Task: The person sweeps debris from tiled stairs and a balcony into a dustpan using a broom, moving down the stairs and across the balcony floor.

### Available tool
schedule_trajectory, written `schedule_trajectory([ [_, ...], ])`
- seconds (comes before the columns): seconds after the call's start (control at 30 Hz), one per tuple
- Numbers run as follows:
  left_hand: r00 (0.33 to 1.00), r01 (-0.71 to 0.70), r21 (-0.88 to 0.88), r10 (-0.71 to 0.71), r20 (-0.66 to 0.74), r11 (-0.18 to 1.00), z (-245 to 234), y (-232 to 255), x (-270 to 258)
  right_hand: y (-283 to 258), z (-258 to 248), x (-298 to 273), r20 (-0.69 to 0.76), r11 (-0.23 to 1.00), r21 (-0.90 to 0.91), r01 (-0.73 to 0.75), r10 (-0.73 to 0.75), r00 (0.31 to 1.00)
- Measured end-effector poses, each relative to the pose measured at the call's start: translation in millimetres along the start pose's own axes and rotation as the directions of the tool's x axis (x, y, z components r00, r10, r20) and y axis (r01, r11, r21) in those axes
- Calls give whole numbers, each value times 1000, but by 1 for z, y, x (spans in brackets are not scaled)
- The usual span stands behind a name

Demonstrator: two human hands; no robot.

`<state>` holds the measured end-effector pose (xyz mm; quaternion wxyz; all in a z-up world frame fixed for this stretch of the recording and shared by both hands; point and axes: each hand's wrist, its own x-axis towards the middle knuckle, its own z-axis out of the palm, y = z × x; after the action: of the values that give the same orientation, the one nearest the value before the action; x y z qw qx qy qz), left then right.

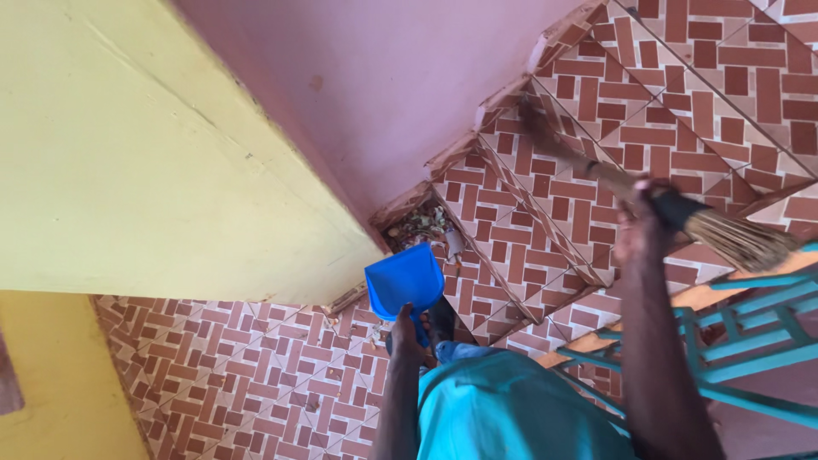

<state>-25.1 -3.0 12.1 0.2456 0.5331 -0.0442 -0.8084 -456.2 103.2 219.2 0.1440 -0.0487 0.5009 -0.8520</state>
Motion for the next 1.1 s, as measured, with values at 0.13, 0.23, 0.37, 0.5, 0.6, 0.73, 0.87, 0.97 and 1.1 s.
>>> schedule_trajectory([
  [0.13,1000,-1,-40,1,-19,999,1,8,-16,6,14,-12,71,966,-185,-183,199,977],
  [0.23,998,-19,-27,17,-61,999,-3,10,-23,-58,24,-27,373,944,-315,-103,223,901],
  [0.37,998,6,-34,-8,-56,999,-11,5,-23,-161,48,-58,487,975,-173,-142,210,848],
  [0.5,999,33,-26,-33,-34,999,-11,5,-20,-156,55,-61,373,970,-241,32,62,926],
  [0.6,997,15,-14,-16,-70,1000,-8,8,-28,-71,43,-39,336,991,-67,115,-86,938],
  [0.73,999,-5,-47,3,-48,999,-12,11,-29,37,22,-52,37,947,-300,-116,133,990],
  [0.87,999,-25,-63,22,-40,998,-26,9,-23,42,22,-88,208,906,-420,-54,154,966],
  [0.97,1000,-1,-57,-1,-26,998,-39,3,-16,-14,28,-105,510,964,-180,193,-77,857],
  [1.1,1000,-1,-34,1,-17,999,-39,-4,-19,-87,42,-114,538,910,-311,275,-70,840],
])
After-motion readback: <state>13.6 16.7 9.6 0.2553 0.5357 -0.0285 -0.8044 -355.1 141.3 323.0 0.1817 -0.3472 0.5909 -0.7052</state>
